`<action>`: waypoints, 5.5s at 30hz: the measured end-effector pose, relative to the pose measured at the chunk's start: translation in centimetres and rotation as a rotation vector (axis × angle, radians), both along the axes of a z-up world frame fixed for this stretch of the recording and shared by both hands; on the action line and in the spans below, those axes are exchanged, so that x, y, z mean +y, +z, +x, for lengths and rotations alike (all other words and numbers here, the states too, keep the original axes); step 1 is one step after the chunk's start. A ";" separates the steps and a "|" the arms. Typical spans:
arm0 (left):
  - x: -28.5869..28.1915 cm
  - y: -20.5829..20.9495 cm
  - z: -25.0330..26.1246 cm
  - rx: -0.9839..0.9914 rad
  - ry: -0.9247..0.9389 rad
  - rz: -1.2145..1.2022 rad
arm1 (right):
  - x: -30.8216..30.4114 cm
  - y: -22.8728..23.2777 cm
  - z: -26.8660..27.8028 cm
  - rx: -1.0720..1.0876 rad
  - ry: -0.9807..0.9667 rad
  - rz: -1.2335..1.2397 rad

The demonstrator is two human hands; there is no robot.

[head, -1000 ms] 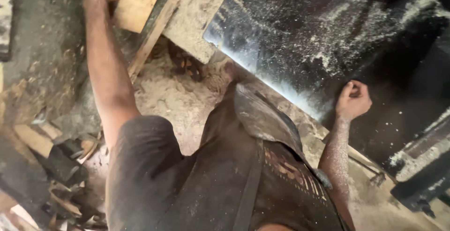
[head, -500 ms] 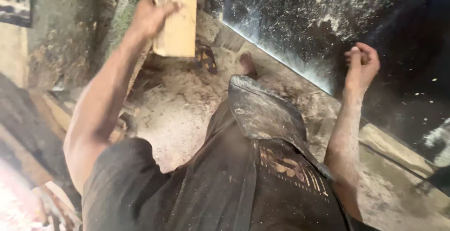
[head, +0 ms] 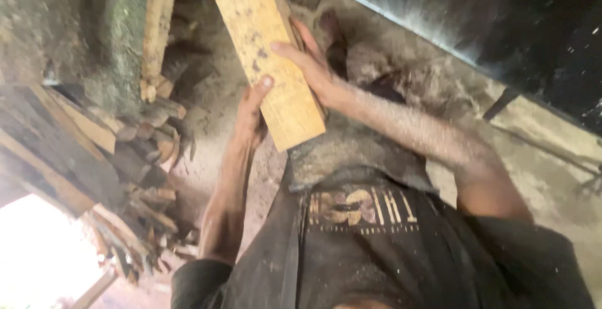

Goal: The person feeds a large wooden block into a saw and removes the cut boards from the work surface.

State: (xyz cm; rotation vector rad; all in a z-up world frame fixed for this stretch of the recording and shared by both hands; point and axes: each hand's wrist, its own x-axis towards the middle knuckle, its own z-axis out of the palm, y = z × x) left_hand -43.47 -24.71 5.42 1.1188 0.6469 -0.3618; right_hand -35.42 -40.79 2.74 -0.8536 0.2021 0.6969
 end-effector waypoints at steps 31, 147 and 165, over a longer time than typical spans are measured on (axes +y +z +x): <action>-22.7 -1.8 31.4 -1.137 -0.702 1.037 | -18.9 -2.3 17.2 -0.374 -0.964 -0.227; -15.1 -15.6 27.0 -1.092 -0.605 1.166 | -29.9 -12.7 -0.5 -0.476 -1.038 -1.687; -18.1 -16.4 26.5 -1.071 -0.470 1.274 | -34.5 -11.7 3.3 -0.618 -1.002 -1.602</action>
